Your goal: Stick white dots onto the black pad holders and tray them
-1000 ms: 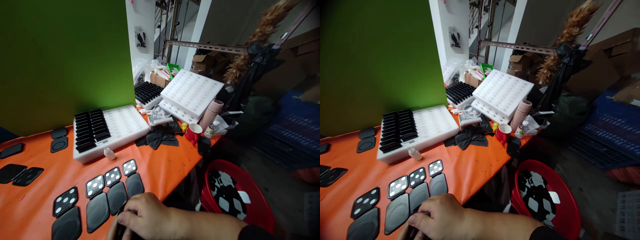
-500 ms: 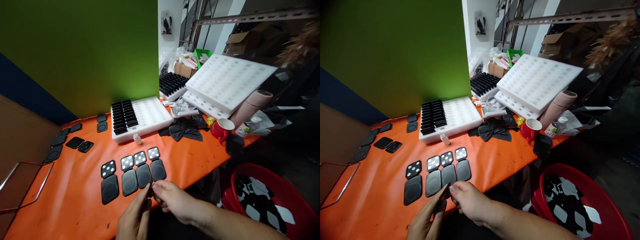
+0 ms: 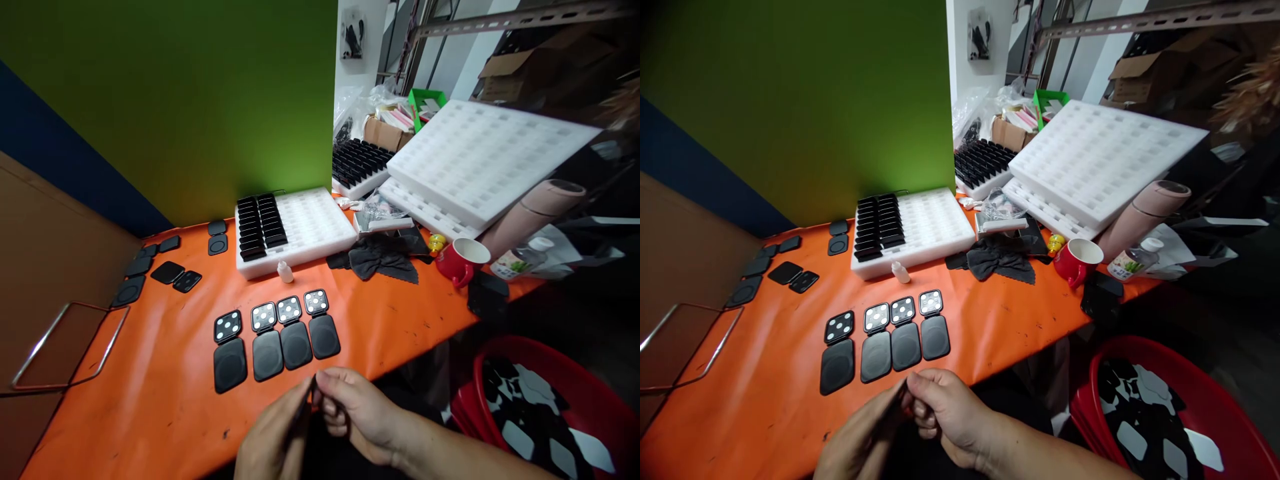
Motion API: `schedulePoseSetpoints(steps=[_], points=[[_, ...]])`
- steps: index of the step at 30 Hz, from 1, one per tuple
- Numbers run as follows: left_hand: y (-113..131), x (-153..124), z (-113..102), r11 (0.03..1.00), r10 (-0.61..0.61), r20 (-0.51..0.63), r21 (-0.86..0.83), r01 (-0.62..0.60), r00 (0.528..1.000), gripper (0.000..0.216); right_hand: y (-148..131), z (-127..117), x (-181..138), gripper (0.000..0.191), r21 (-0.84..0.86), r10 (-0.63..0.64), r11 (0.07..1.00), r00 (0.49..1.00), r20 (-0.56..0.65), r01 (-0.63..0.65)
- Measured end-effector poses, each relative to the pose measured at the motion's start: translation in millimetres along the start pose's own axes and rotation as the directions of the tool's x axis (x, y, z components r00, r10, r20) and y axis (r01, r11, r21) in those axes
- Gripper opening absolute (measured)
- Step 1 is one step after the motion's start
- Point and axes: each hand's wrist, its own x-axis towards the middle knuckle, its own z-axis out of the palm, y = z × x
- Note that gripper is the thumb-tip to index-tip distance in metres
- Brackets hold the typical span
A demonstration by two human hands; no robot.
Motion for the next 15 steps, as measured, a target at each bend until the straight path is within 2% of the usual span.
schedulePoseSetpoints(steps=[1, 2, 3, 4, 5, 7, 11, 15], points=[[4, 2, 2, 0.980, -0.173, -0.016, -0.106, 0.170, 0.985, 0.032, -1, 2, 0, 0.034, 0.003, 0.025, 1.000, 1.000, 0.012, -0.025], [8, 3, 3, 0.918, -0.346, -0.018, -0.211, 0.334, 0.938, 0.026, -2, 3, -1, 0.036, 0.003, 0.051, 0.999, 0.998, 0.023, -0.051], [12, 6, 5, 0.832, -0.489, -0.004, -0.304, 0.465, 0.872, 0.024, -4, 5, -2, 0.037, -0.003, 0.074, 0.997, 0.997, 0.032, -0.073], [15, 8, 6, 0.746, -0.585, 0.018, -0.380, 0.546, 0.811, 0.025, -6, 7, -4, 0.036, -0.012, 0.091, 0.996, 0.995, 0.038, -0.091], [18, 9, 6, 0.681, -0.638, 0.037, -0.439, 0.586, 0.769, 0.026, -9, 8, -5, 0.033, -0.020, 0.104, 0.994, 0.994, 0.042, -0.103], [22, 11, 7, 0.622, -0.670, 0.055, -0.502, 0.601, 0.740, 0.028, -14, 10, -9, 0.026, -0.030, 0.123, 0.992, 0.991, 0.056, -0.121], [27, 12, 6, 0.617, -0.674, 0.027, -0.529, 0.583, 0.738, 0.027, -15, 9, -11, 0.022, -0.069, 0.108, 0.992, 0.991, 0.083, -0.103], [25, 13, 5, 0.549, -0.708, 0.065, -0.576, 0.606, 0.703, 0.024, -10, 5, -9, 0.020, -0.052, 0.065, 0.997, 0.993, 0.094, -0.061]])
